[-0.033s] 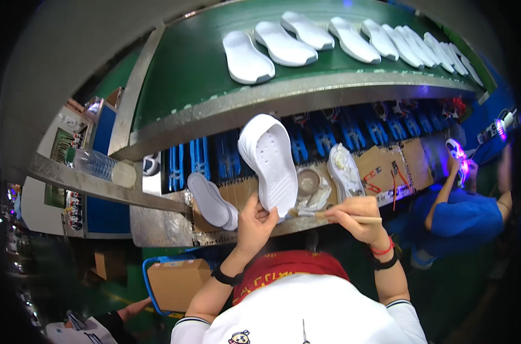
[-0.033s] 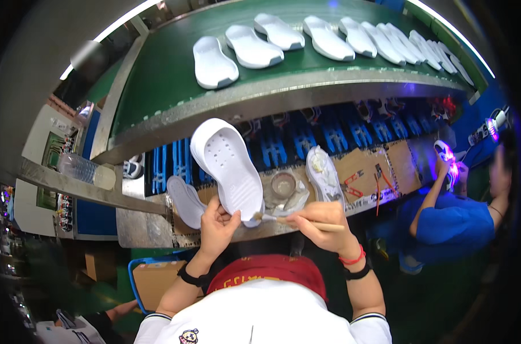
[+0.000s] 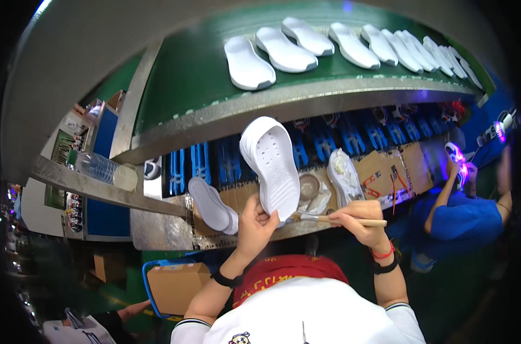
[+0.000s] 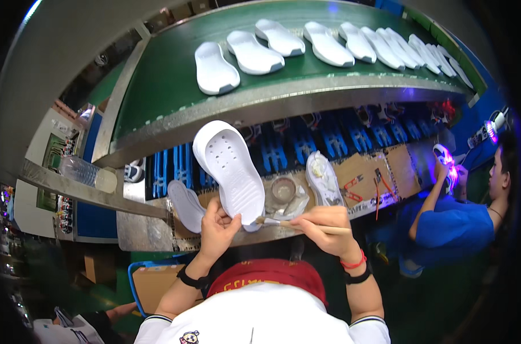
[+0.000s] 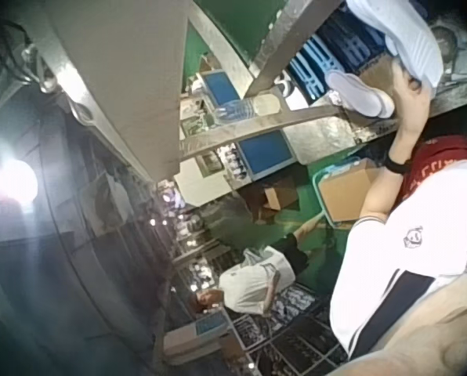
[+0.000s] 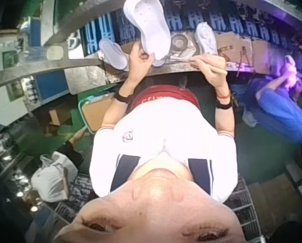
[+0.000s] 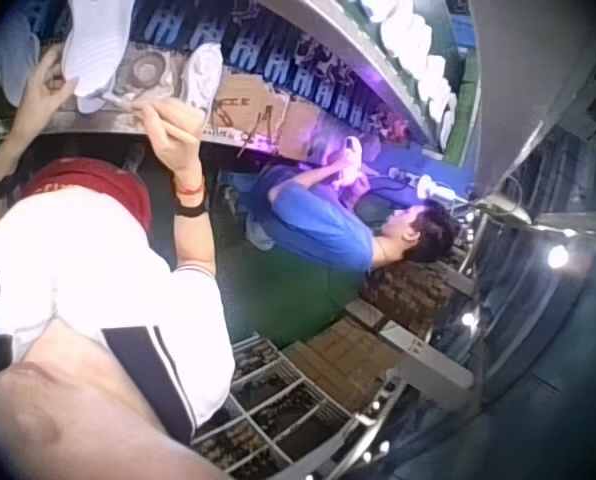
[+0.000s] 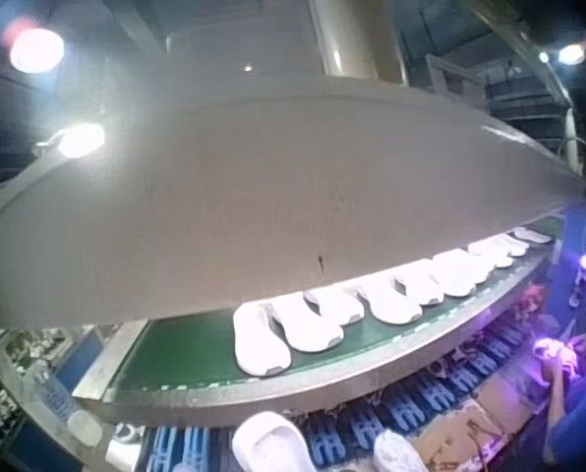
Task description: Applying adhesive to the bottom of shoe soles or insoles using a brush at a manufacturing workstation.
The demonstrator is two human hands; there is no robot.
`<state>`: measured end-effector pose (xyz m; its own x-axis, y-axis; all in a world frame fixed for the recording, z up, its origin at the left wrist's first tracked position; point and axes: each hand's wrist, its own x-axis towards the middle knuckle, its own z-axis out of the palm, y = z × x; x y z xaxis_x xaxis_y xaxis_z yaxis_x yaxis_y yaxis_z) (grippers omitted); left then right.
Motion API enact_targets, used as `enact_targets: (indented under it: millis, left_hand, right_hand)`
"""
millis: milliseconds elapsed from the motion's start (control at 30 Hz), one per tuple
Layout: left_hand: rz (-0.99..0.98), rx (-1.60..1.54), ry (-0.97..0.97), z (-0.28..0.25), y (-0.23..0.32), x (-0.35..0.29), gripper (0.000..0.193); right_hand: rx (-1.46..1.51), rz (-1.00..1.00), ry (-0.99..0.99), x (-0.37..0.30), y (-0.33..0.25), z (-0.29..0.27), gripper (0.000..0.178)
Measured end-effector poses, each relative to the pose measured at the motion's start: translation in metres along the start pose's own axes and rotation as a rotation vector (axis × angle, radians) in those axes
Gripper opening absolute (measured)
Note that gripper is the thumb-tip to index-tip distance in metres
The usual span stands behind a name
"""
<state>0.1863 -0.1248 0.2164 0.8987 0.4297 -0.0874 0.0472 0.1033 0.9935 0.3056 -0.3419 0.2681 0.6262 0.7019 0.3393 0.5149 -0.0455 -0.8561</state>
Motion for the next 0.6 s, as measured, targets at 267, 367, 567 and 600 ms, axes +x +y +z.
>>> enact_targets:
  millis: [267,367,567,600]
  left_hand:
    - [0.079,-0.206,-0.183,0.000,0.097,0.087,0.043]
    - [0.129,-0.369,-0.124,0.001,0.136,0.164,0.028]
    - [0.200,-1.015,-0.177,-0.043,0.150,0.294,0.022]
    - [0.250,-0.934,-0.122,-0.046,0.142,0.291,0.024]
  right_hand:
    - [0.235,0.242,0.486,-0.042,-0.001,-0.024,0.025]
    - [0.234,0.244,0.481,-0.050,0.000,-0.025,0.025]
    - [0.279,0.246,0.477,-0.048,-0.002,-0.019,0.024]
    - [0.283,0.246,0.469,-0.046,-0.001,-0.017,0.024]
